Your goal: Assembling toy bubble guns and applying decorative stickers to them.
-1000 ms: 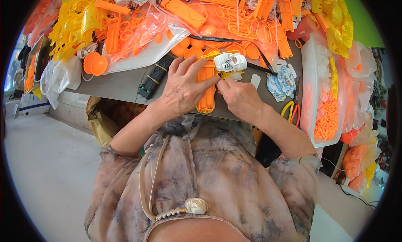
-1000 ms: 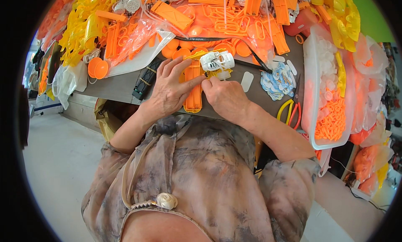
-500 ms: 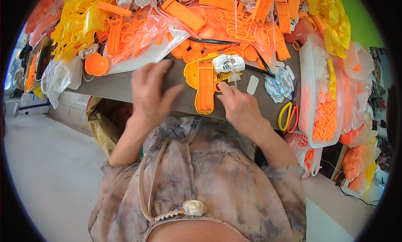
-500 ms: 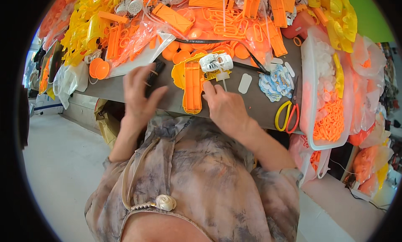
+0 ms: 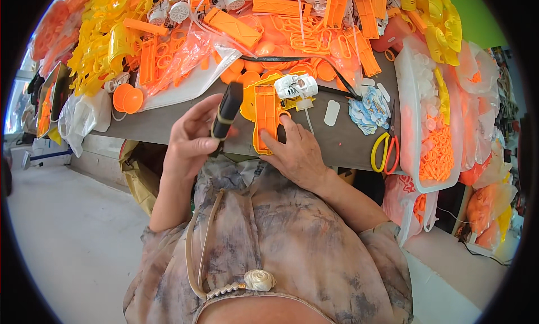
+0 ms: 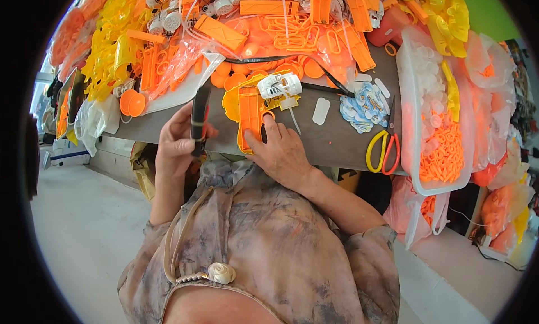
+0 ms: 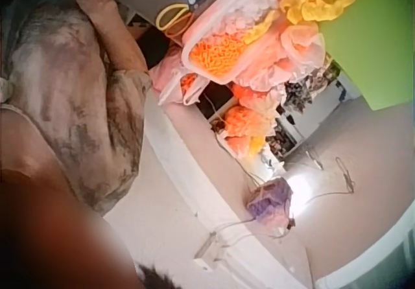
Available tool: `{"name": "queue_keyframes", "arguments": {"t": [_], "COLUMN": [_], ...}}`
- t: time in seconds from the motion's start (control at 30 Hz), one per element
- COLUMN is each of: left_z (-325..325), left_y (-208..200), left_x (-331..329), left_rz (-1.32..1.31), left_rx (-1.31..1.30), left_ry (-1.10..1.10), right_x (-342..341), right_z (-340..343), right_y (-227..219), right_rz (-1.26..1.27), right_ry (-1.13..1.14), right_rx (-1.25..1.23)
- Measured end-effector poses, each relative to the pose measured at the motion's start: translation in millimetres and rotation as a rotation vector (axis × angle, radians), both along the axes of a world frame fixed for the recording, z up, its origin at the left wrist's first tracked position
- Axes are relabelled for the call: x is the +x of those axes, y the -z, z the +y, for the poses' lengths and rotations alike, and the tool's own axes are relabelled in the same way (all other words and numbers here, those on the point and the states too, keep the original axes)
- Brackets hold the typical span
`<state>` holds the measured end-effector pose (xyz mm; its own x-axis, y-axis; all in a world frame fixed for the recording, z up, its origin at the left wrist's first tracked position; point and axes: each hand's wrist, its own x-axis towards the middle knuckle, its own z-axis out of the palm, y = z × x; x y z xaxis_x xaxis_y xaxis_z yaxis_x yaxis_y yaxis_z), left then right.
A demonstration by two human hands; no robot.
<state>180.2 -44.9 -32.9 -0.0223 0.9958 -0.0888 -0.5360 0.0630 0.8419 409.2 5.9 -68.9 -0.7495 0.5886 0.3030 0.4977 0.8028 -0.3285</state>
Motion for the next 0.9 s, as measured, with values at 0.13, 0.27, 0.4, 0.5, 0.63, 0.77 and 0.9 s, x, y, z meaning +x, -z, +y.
{"name": "queue_keyframes", "arguments": {"t": [0.13,0.27,0.4,0.5,0.63,0.77,0.9], "left_z": [37.2,73.3,92.9,98.9,97.3,99.5,98.0], "left_y": [-3.8,-4.1,1.3,4.6,3.7,4.0,7.7], "left_x": [11.2,16.9,23.7,31.7,36.2,36.2,37.3], "left_rz": [-0.391,-0.433,-0.053,0.165,0.343,0.438,0.51], "left_rx": [0.018,0.042,0.029,0.021,0.094,0.058,0.146], "left_ry": [0.149,0.158,-0.004,-0.117,-0.189,-0.177,-0.184], "right_x": [1.7,1.5,0.7,1.3,1.8,3.5,2.4], "right_z": [1.8,-3.2,-3.5,-2.3,-1.0,-0.1,0.3], "right_y": [0.9,-2.8,-3.9,-3.6,-5.0,-2.1,-1.7], "right_rz": [0.037,0.041,0.08,0.078,0.087,0.113,0.132], "right_ry": [-0.051,-0.036,-0.044,-0.037,-0.028,-0.033,-0.053], "right_rx": [-0.001,-0.045,-0.063,-0.08,-0.105,-0.104,-0.125]}}
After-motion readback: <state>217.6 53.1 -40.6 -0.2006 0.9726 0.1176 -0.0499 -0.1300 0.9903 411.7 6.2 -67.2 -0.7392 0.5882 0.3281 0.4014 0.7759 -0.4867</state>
